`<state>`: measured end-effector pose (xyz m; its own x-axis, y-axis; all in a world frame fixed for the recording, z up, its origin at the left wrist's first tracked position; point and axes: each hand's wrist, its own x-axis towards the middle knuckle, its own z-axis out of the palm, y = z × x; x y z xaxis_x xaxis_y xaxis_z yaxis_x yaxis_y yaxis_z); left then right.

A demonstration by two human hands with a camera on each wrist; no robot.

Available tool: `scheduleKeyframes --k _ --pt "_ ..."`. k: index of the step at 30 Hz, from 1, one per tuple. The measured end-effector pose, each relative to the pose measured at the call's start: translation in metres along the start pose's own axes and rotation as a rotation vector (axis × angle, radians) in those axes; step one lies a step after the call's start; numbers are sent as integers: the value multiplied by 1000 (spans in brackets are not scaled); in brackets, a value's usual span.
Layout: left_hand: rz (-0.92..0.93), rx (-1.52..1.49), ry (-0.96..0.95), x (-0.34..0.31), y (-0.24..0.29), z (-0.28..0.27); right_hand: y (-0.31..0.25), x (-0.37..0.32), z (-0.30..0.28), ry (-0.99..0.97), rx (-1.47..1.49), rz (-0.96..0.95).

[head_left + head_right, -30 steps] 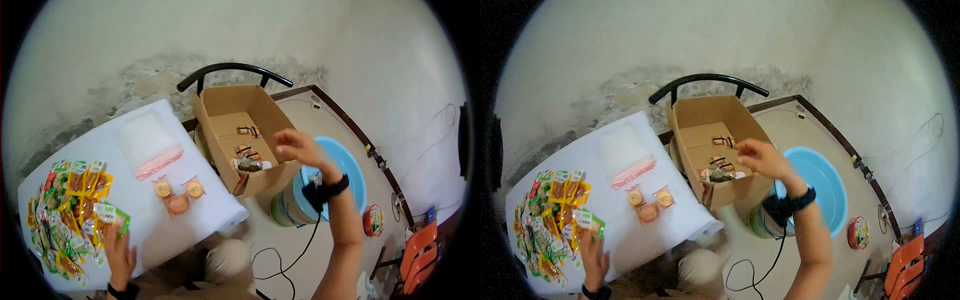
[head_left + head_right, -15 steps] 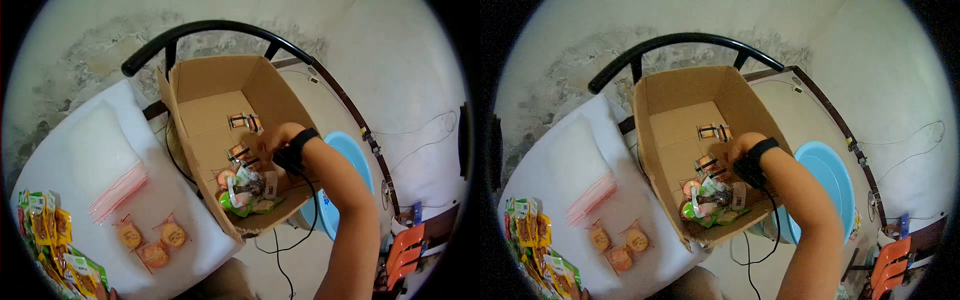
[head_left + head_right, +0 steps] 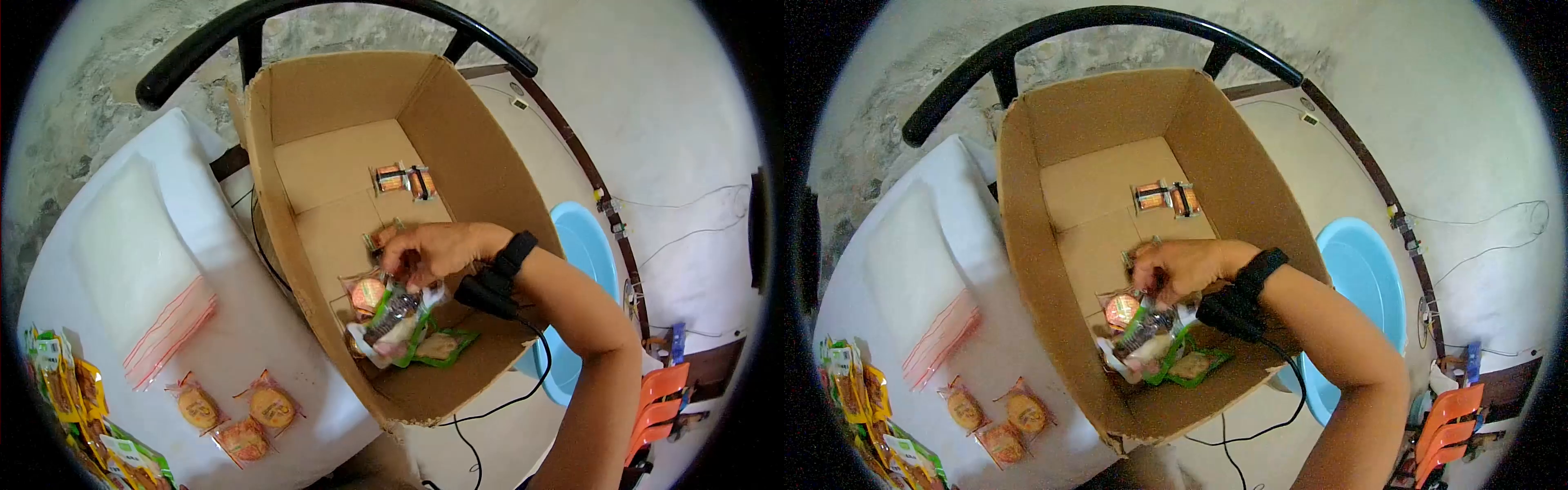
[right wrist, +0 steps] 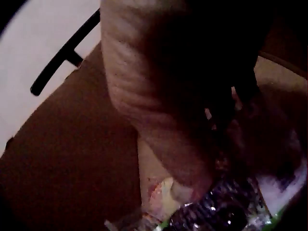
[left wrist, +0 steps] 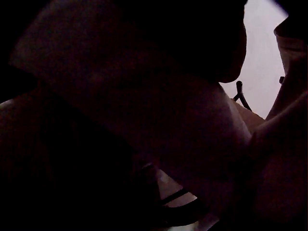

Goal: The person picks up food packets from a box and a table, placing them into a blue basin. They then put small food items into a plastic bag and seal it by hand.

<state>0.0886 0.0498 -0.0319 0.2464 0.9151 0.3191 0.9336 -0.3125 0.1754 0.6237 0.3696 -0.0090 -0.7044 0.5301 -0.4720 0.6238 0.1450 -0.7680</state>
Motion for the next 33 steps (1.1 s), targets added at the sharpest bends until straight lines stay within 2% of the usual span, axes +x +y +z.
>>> scheduleKeyframes --k 2,4,5,6,8,11,14,18,20,21,23,27,30,32,33 --pt "-1 19 -16 -4 -2 1 -21 0 3 10 -34 24" --pt "-10 34 -28 -3 -1 1 -51 1 3 -125 -455 97" --pt "-6 21 -20 -1 0 0 -48 4 7 -58 -670 12" --pt "-4 10 -11 2 2 -1 -48 6 10 -57 -669 8" --pt "-11 35 -7 10 11 -2 -49 8 15 -125 -834 238" --pt "-23 61 -24 13 14 -5 -30 13 20 -194 -898 306" --pt "-20 63 -35 12 14 -5 -31 10 15 -279 -924 285" --pt "-27 74 -12 10 13 -5 -33 7 2 -326 -754 297" --pt "-16 81 10 10 14 -6 -34 3 3 -305 -315 293" --pt "-5 87 20 10 14 -5 -25 3 5 -295 -328 294" --pt "-4 75 22 11 14 -6 -16 5 11 -307 -130 200" --pt "-21 34 9 11 15 -10 -46 -4 -4 -423 -284 253" --pt "-10 27 0 9 12 -9 -63 -24 -18 -300 -363 368" --pt "-13 9 28 8 12 -10 -61 -43 -26 -100 -317 424" --pt "-14 -7 33 6 13 -12 -66 -56 -27 1 -285 380"
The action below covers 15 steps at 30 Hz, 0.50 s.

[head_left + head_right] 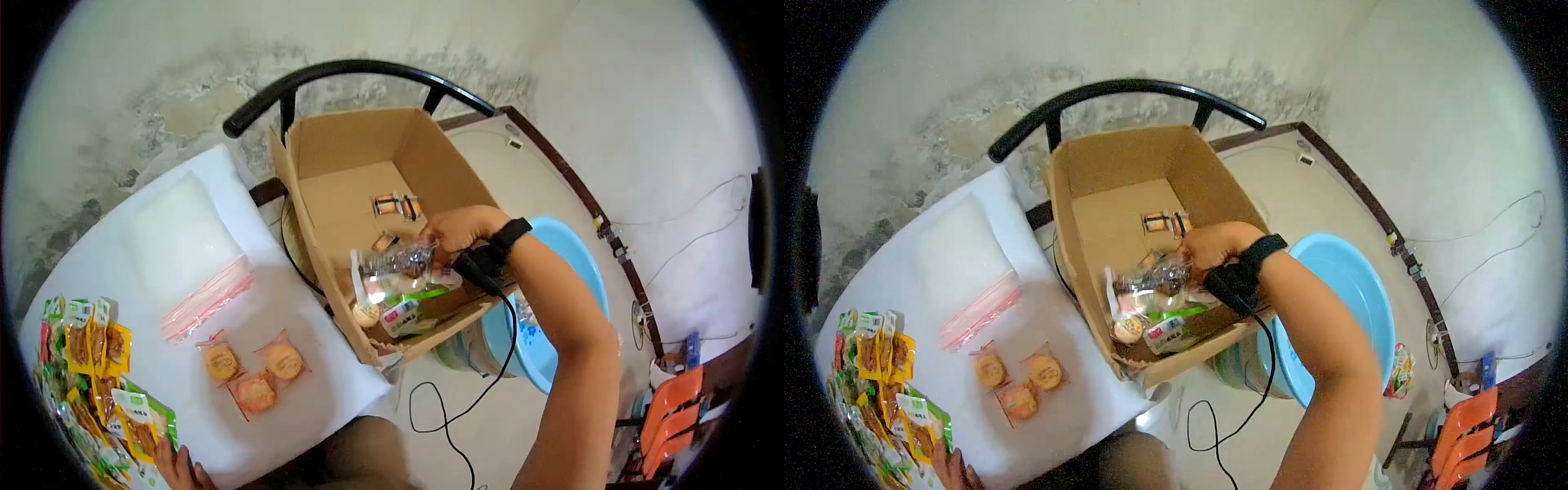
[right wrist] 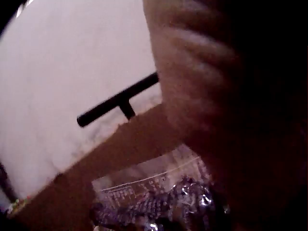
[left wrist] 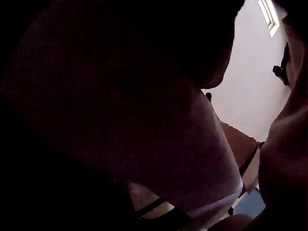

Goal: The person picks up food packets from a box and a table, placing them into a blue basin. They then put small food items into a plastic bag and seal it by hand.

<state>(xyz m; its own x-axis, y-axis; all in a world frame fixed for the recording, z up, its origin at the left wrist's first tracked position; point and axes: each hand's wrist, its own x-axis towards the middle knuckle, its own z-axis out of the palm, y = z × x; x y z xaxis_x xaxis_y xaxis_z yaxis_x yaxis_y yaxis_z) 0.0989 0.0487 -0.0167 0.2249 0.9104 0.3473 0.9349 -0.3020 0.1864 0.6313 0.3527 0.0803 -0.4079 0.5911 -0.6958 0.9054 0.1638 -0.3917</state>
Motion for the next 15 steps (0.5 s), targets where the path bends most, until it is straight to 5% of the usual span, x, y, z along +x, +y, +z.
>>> scheduleKeyframes --k 6,9,15 --pt "-6 -43 70 -7 -3 1 -15 -80 2 359 313 76" --pt "25 -96 101 -7 -4 -3 -43 -111 18 509 510 -129" --pt "36 -120 189 -13 -7 12 -107 -115 72 440 964 -493"
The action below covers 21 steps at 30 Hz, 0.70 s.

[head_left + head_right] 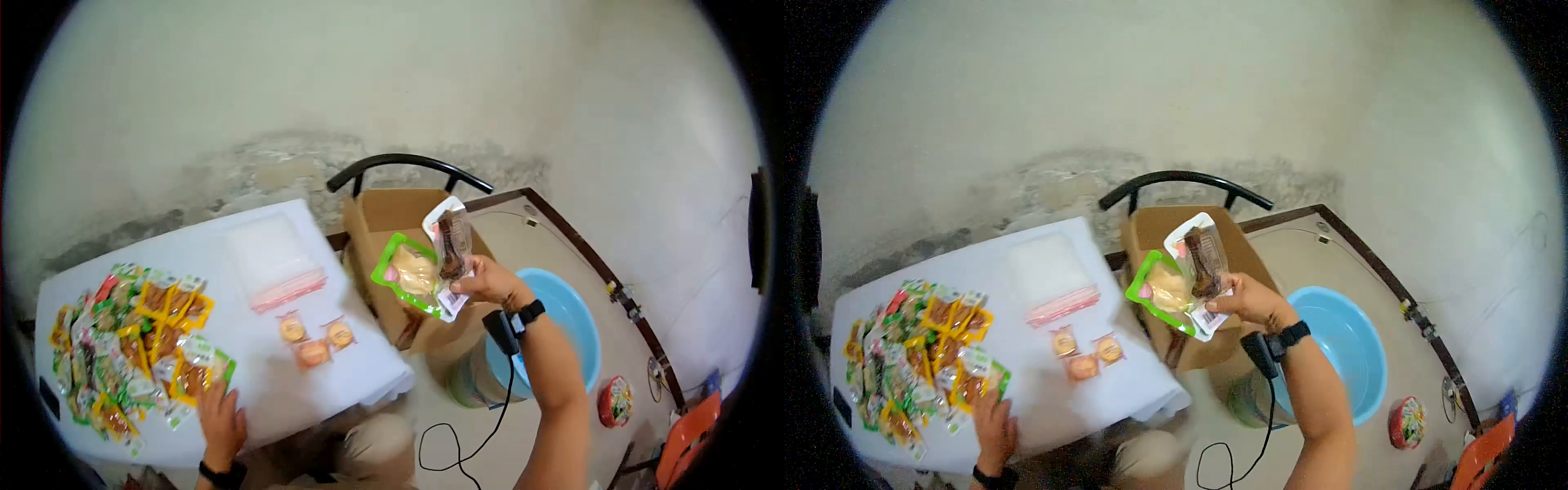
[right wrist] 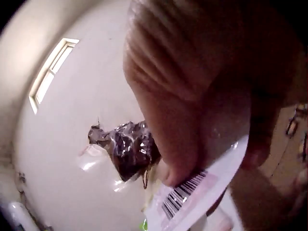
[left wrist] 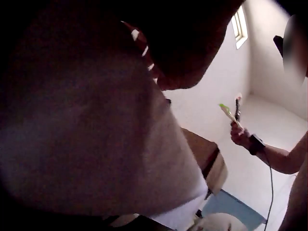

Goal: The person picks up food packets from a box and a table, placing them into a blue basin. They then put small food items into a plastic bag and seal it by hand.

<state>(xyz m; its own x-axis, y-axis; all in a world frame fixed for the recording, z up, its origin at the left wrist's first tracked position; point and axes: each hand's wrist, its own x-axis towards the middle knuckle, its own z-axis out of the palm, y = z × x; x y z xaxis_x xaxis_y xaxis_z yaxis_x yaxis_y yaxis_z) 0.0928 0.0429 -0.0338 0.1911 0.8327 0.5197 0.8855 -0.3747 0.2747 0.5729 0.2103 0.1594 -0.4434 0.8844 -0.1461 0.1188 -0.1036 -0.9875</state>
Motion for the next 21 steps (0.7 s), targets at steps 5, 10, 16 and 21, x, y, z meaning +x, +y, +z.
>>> scheduleKeyframes --k 5,10,16,21 --pt "-264 -675 -101 31 39 0 59 31 86 -172 141 -25" --pt "-312 -1583 63 71 68 11 103 73 209 -194 257 5" --pt "-737 -1186 303 66 -14 22 140 100 326 -179 -30 -31" --pt "-696 -682 408 83 -99 4 125 84 333 -296 -44 -44"
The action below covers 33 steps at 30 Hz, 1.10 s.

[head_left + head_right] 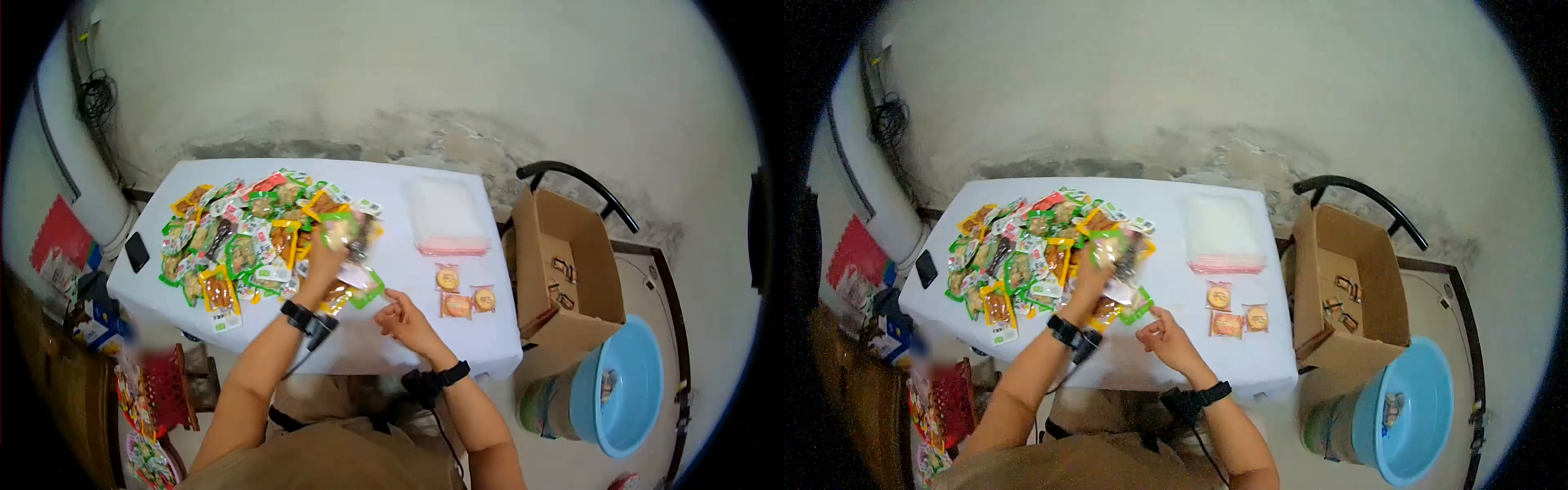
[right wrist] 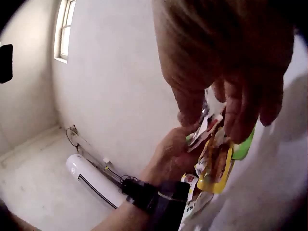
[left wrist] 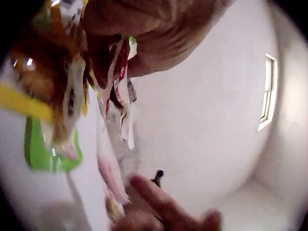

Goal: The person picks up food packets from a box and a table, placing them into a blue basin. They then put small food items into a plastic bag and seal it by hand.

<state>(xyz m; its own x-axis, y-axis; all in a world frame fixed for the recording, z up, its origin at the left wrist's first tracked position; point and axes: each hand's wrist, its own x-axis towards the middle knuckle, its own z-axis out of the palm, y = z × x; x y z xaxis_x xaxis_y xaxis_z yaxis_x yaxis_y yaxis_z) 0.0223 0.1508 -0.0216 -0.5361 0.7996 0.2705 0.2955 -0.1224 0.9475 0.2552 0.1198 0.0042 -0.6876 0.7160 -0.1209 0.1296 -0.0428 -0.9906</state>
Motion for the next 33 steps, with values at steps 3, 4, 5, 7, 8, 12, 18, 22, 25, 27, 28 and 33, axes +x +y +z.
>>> scheduleKeyframes --k 3,4,5,7,8,12,18,22,25,27,28,33 --pt "82 421 9 26 8 -15 30 -19 -16 -30 -67 -40" --pt "126 470 -27 25 23 -20 20 -35 -23 -34 -94 -23" --pt "178 504 -79 25 35 -20 8 -53 -29 -2 -131 0" --pt "633 760 -68 31 13 -24 4 -87 -50 42 -279 14" --pt "372 982 -182 26 41 -20 6 -109 -64 118 -283 43" --pt "614 950 -21 -24 62 -9 -8 -183 -118 222 -321 39" --pt "632 869 -539 -126 60 21 -75 -249 -224 448 -559 92" --pt "519 828 -635 -141 29 25 -126 -215 -312 452 -828 115" --pt "571 812 -584 -143 26 24 -137 -164 -379 325 -942 219" --pt "639 824 -626 -140 38 27 -128 -128 -401 219 -983 329" --pt "628 823 -647 -138 37 30 -121 -110 -407 102 -1070 414" --pt "586 896 -658 -137 33 24 -37 -68 -420 -392 -981 739"
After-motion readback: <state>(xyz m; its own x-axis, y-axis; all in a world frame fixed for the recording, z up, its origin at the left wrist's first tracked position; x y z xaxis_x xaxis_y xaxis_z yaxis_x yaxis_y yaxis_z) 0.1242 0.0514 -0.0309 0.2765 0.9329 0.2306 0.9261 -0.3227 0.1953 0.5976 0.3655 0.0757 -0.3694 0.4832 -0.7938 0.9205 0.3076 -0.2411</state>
